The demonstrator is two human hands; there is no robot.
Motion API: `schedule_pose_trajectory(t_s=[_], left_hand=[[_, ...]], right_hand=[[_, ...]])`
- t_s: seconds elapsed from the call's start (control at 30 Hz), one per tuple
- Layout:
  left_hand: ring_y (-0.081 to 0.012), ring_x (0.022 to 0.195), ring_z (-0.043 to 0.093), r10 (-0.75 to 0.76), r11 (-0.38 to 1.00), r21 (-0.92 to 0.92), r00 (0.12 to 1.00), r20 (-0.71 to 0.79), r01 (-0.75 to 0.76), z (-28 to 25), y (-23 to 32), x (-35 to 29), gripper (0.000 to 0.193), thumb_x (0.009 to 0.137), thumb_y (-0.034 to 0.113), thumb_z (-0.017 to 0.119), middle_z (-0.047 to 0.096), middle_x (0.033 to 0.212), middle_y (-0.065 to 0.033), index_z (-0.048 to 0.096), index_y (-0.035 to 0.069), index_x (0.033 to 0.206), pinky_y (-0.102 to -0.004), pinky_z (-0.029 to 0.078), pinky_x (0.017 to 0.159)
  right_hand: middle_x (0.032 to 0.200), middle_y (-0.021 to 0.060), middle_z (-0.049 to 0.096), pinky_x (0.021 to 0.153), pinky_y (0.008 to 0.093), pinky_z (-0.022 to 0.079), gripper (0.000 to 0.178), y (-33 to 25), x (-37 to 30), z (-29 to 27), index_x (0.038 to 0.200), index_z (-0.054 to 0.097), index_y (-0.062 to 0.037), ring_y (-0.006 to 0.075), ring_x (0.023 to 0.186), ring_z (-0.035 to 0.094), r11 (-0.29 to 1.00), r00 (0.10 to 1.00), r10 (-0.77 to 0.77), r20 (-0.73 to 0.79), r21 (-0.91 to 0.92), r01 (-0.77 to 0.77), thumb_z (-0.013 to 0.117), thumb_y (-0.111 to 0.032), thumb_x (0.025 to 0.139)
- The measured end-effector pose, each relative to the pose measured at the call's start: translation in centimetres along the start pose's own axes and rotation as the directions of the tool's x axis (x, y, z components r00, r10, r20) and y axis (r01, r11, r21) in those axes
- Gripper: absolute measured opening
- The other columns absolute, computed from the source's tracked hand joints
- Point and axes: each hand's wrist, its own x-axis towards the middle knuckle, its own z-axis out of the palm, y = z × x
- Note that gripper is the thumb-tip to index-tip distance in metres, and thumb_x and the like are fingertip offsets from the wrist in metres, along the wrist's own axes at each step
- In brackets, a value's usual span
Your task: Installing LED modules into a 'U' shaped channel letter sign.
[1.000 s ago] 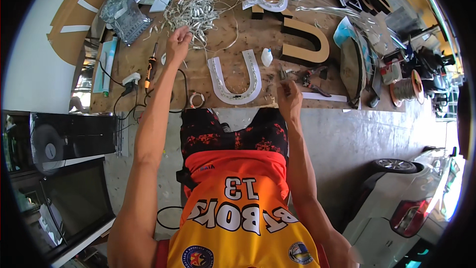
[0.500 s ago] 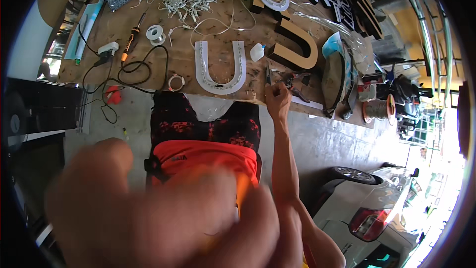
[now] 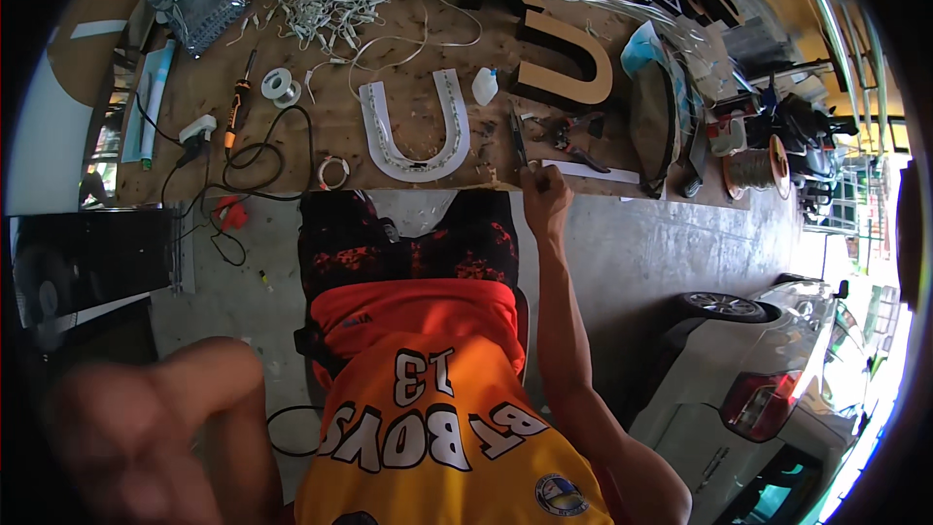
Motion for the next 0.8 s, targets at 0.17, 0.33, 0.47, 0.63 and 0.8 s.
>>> schedule_pose_trajectory(t_s=[0.17, 0.33, 0.47, 0.63, 0.8], left_hand=[[-0.0158, 0.061, 0.057, -0.342, 0.939, 0.039, 0.939, 0.029, 0.341, 4.5, -5.4, -3.3, 0.017, 0.086, 0.004, 0.05, 0.065, 0.076, -0.015, 0.066, 0.0, 0.084, -0.029, 0.045, 0.052], [-0.012, 0.064, 0.061, -0.535, 0.835, -0.061, 0.832, 0.149, 0.547, 6.4, -10.2, -7.4, 0.018, 0.085, -0.004, 0.052, 0.068, 0.077, -0.0129, 0.07, -0.005, 0.088, -0.0255, 0.047, 0.057], [-0.0118, 0.064, 0.062, -0.611, 0.775, -0.104, 0.781, 0.128, 0.623, 7.4, -11.7, -10.6, 0.017, 0.087, -0.002, 0.053, 0.068, 0.075, -0.0109, 0.07, -0.005, 0.089, -0.0257, 0.048, 0.057], [-0.015, 0.072, 0.065, -0.844, 0.443, 0.138, 0.36, 0.397, 0.886, 8.2, -12.0, -13.8, 0.015, 0.088, 0.003, 0.061, 0.069, 0.087, -0.0111, 0.07, -0.001, 0.099, -0.0275, 0.05, 0.064], [-0.0283, 0.108, 0.065, -0.798, 0.538, 0.579, 0.148, 0.584, 0.613, 9.0, -11.3, -22.7, 0.041, 0.083, 0.008, 0.072, 0.064, 0.124, -0.0138, 0.064, 0.005, 0.123, -0.0379, 0.052, 0.091]], right_hand=[[0.057, 0.0078, 0.053, 0.054, 0.0316, 0.042, 0.031, 0.9, -0.3, -1.1, 0.071, 0.055, 0.0009, 0.013, 0.054, 0.047, 0.999, 0.988, 0.028, -0.15, 0.045, -0.021, 0.074, -0.018, 0.085], [0.055, 0.0086, 0.051, 0.052, 0.0336, 0.041, 0.034, -0.8, 0.6, -1.8, 0.069, 0.052, 0.0003, 0.0166, 0.05, 0.044, 0.996, 0.988, 0.039, -0.149, 0.087, -0.026, 0.075, -0.019, 0.085], [0.055, 0.0086, 0.05, 0.052, 0.0327, 0.041, 0.034, -1.6, 0.5, -1.1, 0.068, 0.051, -0.0008, 0.0152, 0.051, 0.044, 0.997, 0.994, 0.013, -0.105, 0.081, -0.005, 0.075, -0.018, 0.085], [0.055, 0.0068, 0.052, 0.051, 0.0312, 0.04, 0.032, -1.1, -1.7, 0.3, 0.069, 0.052, -0.0014, 0.0132, 0.05, 0.045, 1.0, 1.0, -0.013, -0.021, 0.028, 0.014, 0.075, -0.016, 0.085], [0.056, 0.0099, 0.051, 0.051, 0.0337, 0.041, 0.03, -1.3, -4.7, 1.0, 0.07, 0.05, -0.002, 0.0182, 0.05, 0.048, 0.999, 0.996, 0.013, 0.094, 0.03, -0.016, 0.075, -0.012, 0.083]])
